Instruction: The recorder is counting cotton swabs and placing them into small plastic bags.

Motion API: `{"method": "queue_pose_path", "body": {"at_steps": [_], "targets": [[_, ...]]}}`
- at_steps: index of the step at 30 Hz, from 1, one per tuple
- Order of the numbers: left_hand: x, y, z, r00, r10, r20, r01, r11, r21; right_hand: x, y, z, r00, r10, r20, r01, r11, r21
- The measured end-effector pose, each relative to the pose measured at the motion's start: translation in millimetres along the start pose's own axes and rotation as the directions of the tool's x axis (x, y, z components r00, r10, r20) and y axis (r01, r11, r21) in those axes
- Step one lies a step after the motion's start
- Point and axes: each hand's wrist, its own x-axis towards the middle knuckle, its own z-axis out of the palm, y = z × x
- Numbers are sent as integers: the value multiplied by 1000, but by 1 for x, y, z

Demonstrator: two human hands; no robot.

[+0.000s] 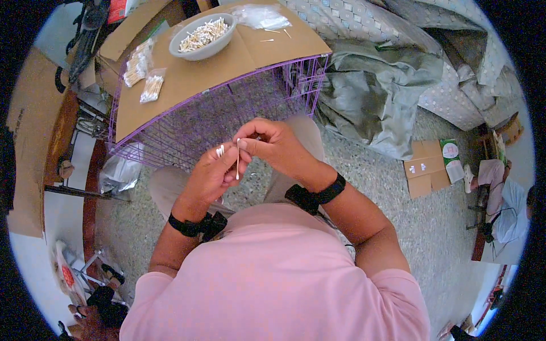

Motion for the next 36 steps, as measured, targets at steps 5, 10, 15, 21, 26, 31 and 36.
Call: {"method": "queue_pose_path", "body": {"at_steps": [5, 10, 15, 21, 26, 31, 36], "targets": [[4, -14, -2, 1000, 29, -7, -28, 995, 101, -5, 2, 1, 1000, -7, -22, 8, 1000, 22], [2, -11, 14, 999, -26, -36, 22, 993, -112, -5, 3, -3, 998, -12, -55, 6, 996, -94], [-2, -8, 4, 993, -90, 82, 90, 996, -6, -2, -5, 1, 999, 36, -8, -36, 995, -96], [-4, -10, -1, 974, -134, 184, 163, 974, -155, 5, -3, -1, 994, -99, 51, 110, 931, -347], [-6, -8, -1, 977, -161, 137, 184, 967, -176, 6, -1, 3, 988, -140, 71, 157, 879, -450], [-5, -10, -10, 956, -176, 233, 210, 969, -127, 6, 0, -1, 971, -193, 141, 238, 830, -504], [-4, -23, -7, 983, -47, 179, 72, 988, -135, 7, -1, -1, 952, -212, 219, 300, 780, -550]]}}
